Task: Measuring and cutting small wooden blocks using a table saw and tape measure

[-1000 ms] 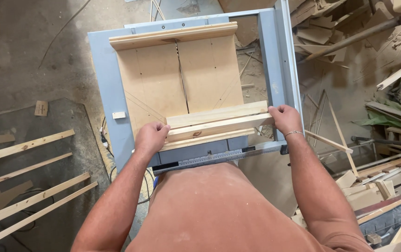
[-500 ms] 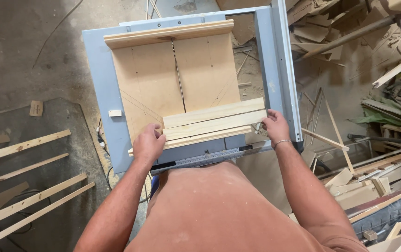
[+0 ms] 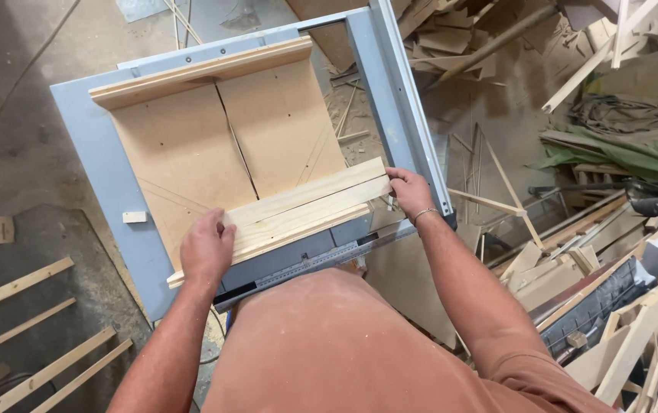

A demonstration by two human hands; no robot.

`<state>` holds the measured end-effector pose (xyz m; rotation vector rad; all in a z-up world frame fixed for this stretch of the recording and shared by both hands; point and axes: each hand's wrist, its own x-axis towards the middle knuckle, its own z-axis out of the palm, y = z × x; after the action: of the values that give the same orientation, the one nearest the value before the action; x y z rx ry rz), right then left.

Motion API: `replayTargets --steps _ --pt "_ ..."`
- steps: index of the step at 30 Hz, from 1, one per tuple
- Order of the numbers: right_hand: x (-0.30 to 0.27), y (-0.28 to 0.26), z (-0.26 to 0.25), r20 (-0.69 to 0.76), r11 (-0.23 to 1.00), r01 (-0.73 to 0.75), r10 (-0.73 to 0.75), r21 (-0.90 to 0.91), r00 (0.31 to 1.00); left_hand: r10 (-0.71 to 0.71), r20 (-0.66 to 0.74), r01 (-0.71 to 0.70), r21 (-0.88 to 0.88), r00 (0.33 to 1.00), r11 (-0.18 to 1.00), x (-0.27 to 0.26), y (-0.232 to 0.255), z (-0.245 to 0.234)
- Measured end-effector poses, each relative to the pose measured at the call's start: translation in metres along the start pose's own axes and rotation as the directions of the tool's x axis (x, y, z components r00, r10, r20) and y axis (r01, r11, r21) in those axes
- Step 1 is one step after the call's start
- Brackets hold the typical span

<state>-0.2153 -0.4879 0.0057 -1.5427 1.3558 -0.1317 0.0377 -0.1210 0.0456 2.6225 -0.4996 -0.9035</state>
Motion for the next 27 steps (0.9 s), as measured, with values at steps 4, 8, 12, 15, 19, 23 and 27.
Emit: replayTargets --steps 4,8,12,15,19,23,27 --pt "-0.001 0.000 -0.002 -0.020 0.999 -0.023 0.023 -0.042 1.000 0.032 -0.019 -0.032 0.010 0.999 0.999 0.010 -0.013 0.013" --pt "-0.018 -0.019 -0.003 -0.001 0.999 0.009 -0.009 -0.046 1.000 0.067 -0.024 -0.066 0.028 0.997 0.997 0.010 -0.010 0.008" --pt "-0.037 -0.042 -0.010 0.113 0.916 0.256 -0.232 -0.310 0.966 0.075 0.001 -0.075 0.049 0.997 0.996 0.013 -0.013 0.008" --pt "-0.040 -0.041 -0.010 0.306 0.520 0.518 -0.442 -0.679 0.844 0.058 0.032 -0.059 0.051 0.998 0.997 0.015 -0.013 0.005" --pt "-0.039 -0.046 0.001 0.533 0.064 0.635 -0.482 -0.770 0.695 0.043 0.061 -0.047 0.063 0.997 0.997 0.010 -0.006 -0.001" --pt "-0.033 -0.058 0.020 0.611 -0.056 0.665 -0.459 -0.745 0.645 0.051 0.076 -0.056 0.071 0.996 0.996 0.009 -0.007 -0.003" --pt "-0.035 -0.062 0.021 0.609 -0.055 0.697 -0.537 -0.715 0.583 0.163 -0.030 -0.156 0.168 0.986 0.973 0.014 -0.020 0.008"
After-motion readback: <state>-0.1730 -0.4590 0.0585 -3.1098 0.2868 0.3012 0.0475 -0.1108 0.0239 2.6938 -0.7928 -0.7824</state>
